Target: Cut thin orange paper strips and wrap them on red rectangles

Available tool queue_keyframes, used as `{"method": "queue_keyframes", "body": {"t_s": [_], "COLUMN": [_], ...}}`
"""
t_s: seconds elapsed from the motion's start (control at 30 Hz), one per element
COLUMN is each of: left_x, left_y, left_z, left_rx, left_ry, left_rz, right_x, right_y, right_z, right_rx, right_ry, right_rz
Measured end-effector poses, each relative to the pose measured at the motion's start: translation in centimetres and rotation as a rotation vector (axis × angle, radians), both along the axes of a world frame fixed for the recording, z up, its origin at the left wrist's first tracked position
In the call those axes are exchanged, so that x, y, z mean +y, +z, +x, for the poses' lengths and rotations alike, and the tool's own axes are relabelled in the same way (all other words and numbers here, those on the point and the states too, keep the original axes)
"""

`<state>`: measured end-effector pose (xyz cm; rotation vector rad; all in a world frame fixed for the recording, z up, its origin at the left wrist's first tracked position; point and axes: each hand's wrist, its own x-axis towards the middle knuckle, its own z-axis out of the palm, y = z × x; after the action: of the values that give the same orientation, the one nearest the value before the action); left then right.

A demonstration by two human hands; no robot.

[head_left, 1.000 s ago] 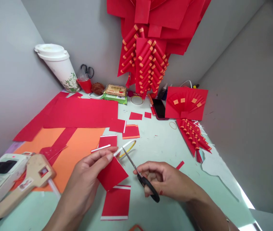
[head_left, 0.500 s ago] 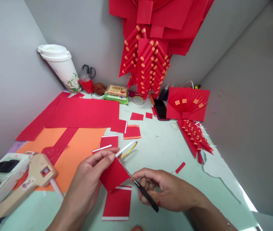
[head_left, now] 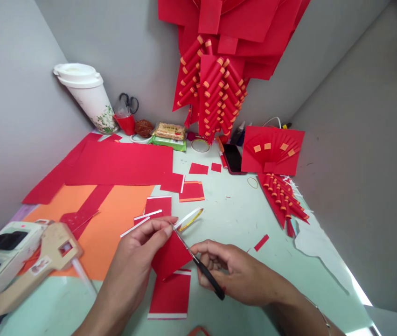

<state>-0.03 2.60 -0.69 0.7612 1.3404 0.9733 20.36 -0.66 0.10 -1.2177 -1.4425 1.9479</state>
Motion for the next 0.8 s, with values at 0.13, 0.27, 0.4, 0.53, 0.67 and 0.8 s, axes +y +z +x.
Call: {"method": "queue_keyframes", "body": {"t_s": [0.13, 0.27, 0.4, 0.53, 0.67, 0.8], "left_x": [0.0, -0.1, -0.1, 0.0, 0.0, 0.0], "left_y": [0.0, -0.2, -0.4, -0.4, -0.2, 0.0], "left_z": [0.0, -0.2, -0.2, -0.3, -0.5, -0.7], "left_rx": [-0.001, -0.048, -0.084, -0.085, -0.106, -0.074], "left_ry": [0.013, 0.005, -0.005, -0.017, -0.004, 0.002], "left_rz": [-0.01, -0.009, -0.028, -0.034, -0.03, -0.026], "right_x": [0.1, 0.1, 0.0, 0.2, 0.7, 1.5], "right_y": [-0.2, -0.4, -0.9, -1.5, -1.1, -0.8], "right_z": [0.1, 0.0, 0.0, 0.6, 2.1, 3.6], "right_rx": [0.025, 0.082, 0.114, 0.14, 0.225, -0.094], "right_ry": [-0.008, -0.013, -0.026, -0.014, 0.063, -0.246], "right_rz": [-0.032, -0.063, -0.08, -0.101, -0.099, 0.155]}}
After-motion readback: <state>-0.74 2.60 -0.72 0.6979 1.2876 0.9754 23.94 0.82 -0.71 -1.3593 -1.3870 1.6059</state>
